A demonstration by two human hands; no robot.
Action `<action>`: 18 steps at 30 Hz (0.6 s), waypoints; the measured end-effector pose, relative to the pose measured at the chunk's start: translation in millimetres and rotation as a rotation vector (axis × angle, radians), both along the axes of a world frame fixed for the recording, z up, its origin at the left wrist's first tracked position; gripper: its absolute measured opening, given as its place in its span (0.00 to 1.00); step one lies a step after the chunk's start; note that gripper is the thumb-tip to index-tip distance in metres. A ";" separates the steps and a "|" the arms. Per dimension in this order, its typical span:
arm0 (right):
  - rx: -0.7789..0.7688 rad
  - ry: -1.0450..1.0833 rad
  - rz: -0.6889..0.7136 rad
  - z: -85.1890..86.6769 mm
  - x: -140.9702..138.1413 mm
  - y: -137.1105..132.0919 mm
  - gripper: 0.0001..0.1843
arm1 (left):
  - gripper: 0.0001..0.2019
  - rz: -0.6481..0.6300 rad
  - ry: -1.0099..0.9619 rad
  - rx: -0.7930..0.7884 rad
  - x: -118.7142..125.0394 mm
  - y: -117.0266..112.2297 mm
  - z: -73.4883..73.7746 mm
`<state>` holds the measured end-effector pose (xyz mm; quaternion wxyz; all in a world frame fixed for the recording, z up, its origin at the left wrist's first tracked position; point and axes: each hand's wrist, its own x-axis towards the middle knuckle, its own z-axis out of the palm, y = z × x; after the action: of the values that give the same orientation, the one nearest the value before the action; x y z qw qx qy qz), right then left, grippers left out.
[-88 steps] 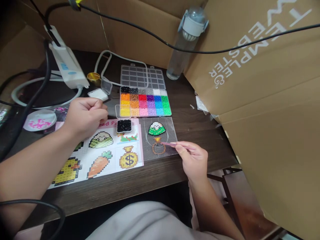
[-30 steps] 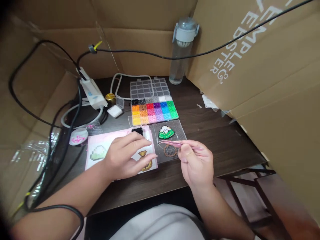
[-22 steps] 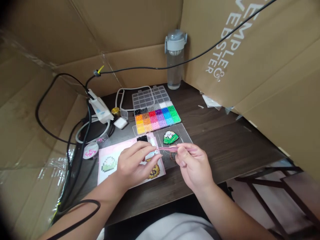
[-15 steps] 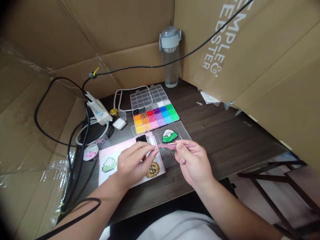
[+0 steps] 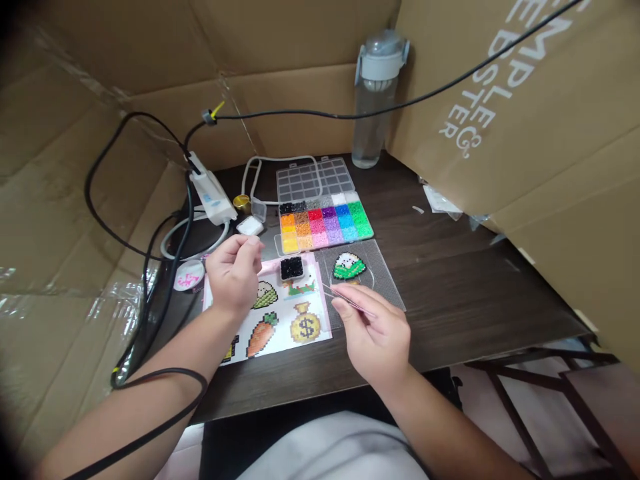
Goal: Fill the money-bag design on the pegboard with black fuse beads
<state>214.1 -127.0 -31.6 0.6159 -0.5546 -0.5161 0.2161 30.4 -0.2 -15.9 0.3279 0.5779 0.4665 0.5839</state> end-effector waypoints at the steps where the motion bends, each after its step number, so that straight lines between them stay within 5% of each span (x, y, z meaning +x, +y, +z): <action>1: 0.005 -0.030 0.004 1.9 0.0 1.1 0.12 | 0.12 0.008 -0.003 -0.009 -1.1 1.2 -0.5; 6: 0.008 -0.218 0.001 36.3 19.8 16.3 0.11 | 0.12 0.002 -0.028 -0.029 -4.7 6.8 -0.9; 10: -0.139 -0.282 0.153 69.0 44.0 59.9 0.04 | 0.12 0.004 -0.068 -0.042 -3.8 8.9 0.0; 14: -0.211 -0.219 0.504 63.3 51.8 114.5 0.03 | 0.12 0.007 -0.050 -0.052 -3.7 7.7 2.6; 18: -0.243 -0.178 0.596 43.4 45.2 133.9 0.05 | 0.12 0.001 -0.023 -0.075 -4.2 6.8 3.5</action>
<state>259.3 6.9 11.8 0.4075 -0.4654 -0.6779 0.3973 26.3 6.6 -12.4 0.3544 0.5582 0.4845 0.5728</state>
